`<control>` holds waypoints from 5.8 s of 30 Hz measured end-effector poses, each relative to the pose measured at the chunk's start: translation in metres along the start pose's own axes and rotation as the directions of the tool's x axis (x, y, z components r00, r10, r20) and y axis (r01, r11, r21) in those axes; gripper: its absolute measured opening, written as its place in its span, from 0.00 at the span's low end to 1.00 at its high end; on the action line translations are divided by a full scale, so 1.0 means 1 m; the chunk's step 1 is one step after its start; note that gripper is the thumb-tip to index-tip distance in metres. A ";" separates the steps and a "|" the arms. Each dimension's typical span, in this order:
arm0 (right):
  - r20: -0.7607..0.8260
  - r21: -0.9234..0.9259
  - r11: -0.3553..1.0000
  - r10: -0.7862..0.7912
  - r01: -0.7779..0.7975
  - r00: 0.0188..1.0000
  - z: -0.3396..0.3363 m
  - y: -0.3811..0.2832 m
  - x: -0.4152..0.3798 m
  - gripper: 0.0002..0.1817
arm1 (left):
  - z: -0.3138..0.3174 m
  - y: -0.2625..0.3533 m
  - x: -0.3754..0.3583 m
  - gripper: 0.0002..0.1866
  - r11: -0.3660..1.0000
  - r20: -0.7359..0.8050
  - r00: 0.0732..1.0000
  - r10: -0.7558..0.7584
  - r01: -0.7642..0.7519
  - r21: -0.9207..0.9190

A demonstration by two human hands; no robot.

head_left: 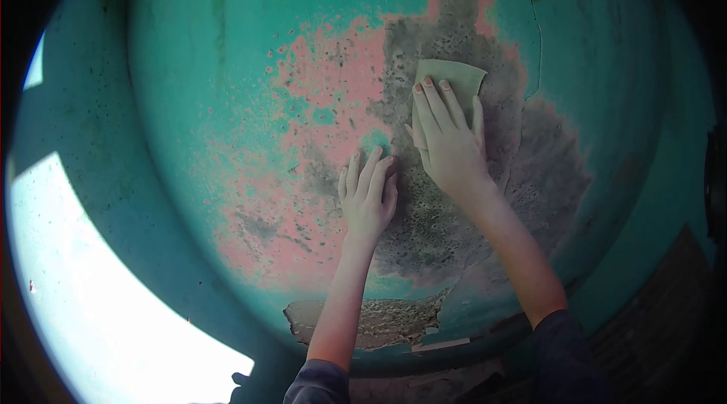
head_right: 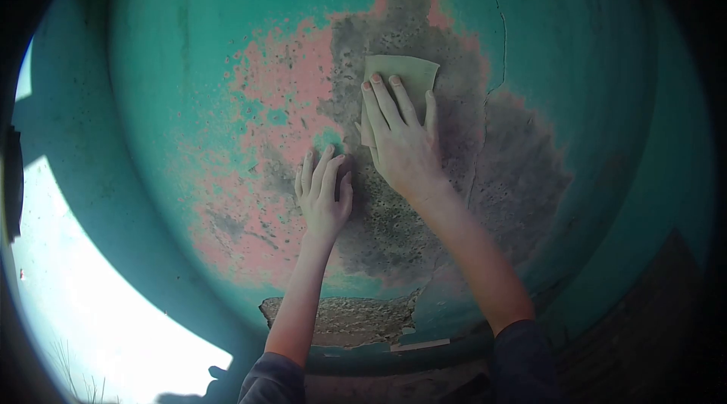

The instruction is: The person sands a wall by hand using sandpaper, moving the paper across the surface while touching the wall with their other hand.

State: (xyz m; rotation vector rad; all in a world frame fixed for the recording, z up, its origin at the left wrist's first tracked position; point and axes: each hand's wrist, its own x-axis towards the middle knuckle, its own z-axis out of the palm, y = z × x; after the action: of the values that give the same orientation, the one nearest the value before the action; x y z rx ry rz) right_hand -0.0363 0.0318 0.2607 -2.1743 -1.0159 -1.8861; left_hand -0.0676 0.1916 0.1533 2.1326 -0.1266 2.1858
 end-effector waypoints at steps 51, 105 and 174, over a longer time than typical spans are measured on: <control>-0.093 -0.045 0.996 0.073 -0.077 0.993 -0.018 -0.014 0.103 0.31 | -0.031 -0.053 0.014 0.29 0.983 0.203 0.975 0.089 -0.119 0.140; -0.095 -0.198 0.979 0.021 -0.040 0.995 -0.033 0.035 0.103 0.30 | 0.010 0.017 0.055 0.27 0.991 0.058 0.992 0.114 -0.109 -0.081; -0.099 -0.100 0.993 0.044 -0.054 0.994 -0.021 0.094 0.027 0.32 | 0.033 0.103 0.043 0.28 0.991 0.221 0.974 -0.055 0.080 -0.106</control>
State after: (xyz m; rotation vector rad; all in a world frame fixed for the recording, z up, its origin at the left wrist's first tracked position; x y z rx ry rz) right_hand -0.0043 -0.0393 0.3229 -2.1158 -0.8589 -2.0421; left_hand -0.0480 0.0856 0.1969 2.2695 -0.1854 1.8551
